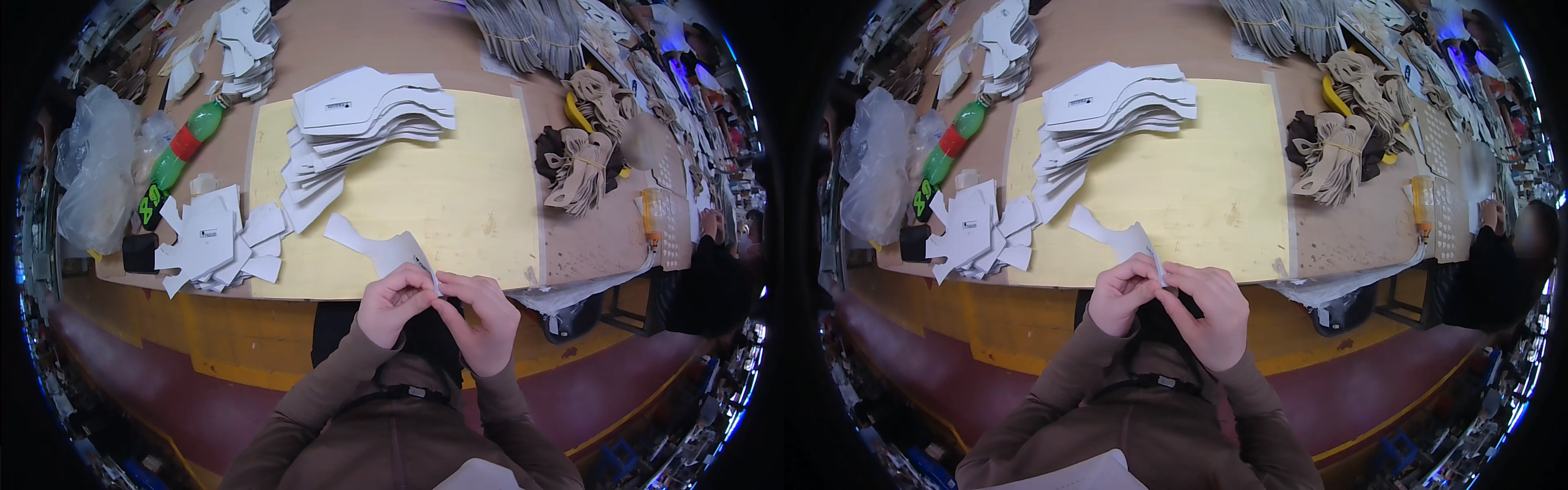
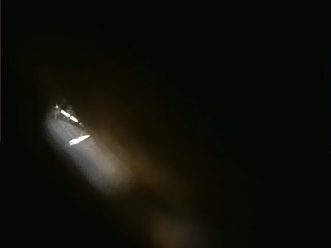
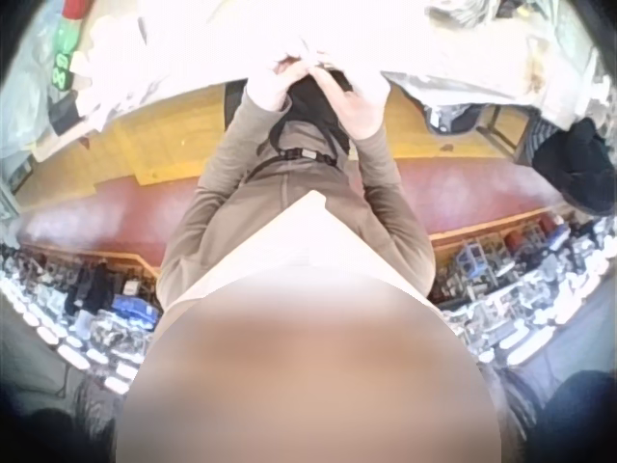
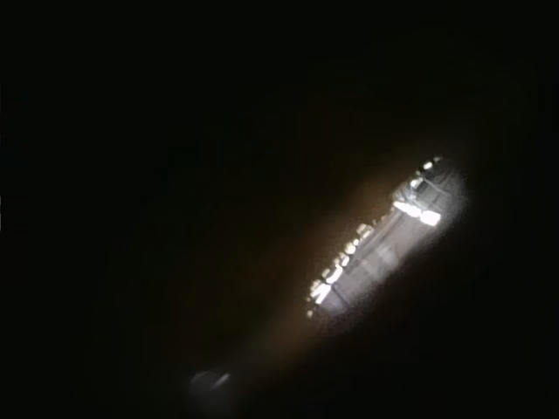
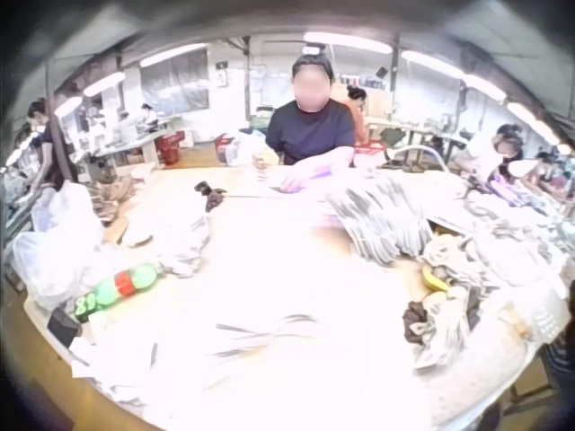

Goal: The person repeatedly picks up white paper cutouts, peels off backing from small stickers, and applies the stickers to the cutouts. They smooth each sticker with their fingers and place the labeled pieces into a growing stack on the table.

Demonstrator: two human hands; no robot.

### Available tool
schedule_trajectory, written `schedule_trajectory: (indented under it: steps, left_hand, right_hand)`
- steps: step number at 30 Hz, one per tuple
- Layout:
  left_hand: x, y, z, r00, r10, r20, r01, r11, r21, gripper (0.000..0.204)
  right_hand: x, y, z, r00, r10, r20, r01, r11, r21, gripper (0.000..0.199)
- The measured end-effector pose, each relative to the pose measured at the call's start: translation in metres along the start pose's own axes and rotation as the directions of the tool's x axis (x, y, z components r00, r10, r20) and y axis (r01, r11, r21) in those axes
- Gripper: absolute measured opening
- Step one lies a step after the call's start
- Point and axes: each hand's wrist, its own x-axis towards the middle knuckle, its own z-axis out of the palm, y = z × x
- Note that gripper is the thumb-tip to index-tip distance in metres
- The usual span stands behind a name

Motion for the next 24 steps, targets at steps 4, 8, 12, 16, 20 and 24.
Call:
schedule_trajectory:
  steps: [4, 8, 12, 16, 20, 24]
  left_hand:
    - [0.007, -0.016, 0.009, 0.999, 0.012, -0.035, -0.01, 0.999, 0.038, 0.008]
    - [0.009, -0.028, 0.015, 0.992, 0.02, -0.126, 0.015, 0.964, 0.267, 0.003]
    - [0.01, -0.034, 0.022, 0.988, 0.106, -0.109, -0.056, 0.921, 0.386, 0.004]
    - [0.011, -0.035, 0.021, 0.988, 0.11, -0.111, -0.054, 0.905, 0.422, 0.005]
    - [0.009, -0.039, 0.019, 0.988, 0.097, -0.121, -0.038, 0.909, 0.415, 0.006]
    - [0.01, -0.043, 0.019, 0.986, 0.136, -0.097, -0.075, 0.88, 0.47, 0.006]
  right_hand:
    - [-0.001, 0.003, -0.009, 0.999, 0.044, -0.018, -0.046, 0.988, -0.144, 0.016]
    - [-0.002, 0.006, -0.014, 0.999, 0.029, -0.035, -0.037, 0.967, -0.252, 0.01]
    - [-0.003, 0.007, -0.019, 0.996, 0.085, -0.035, -0.092, 0.935, -0.342, 0.009]
    - [-0.003, 0.012, -0.025, 0.993, 0.115, 0.017, -0.104, 0.94, -0.324, 0.008]
    - [-0.003, 0.02, -0.027, 0.985, 0.161, 0.068, -0.138, 0.954, -0.265, 0.009]
    - [-0.005, 0.021, -0.025, 0.945, 0.31, 0.107, -0.275, 0.927, -0.256, 0.014]
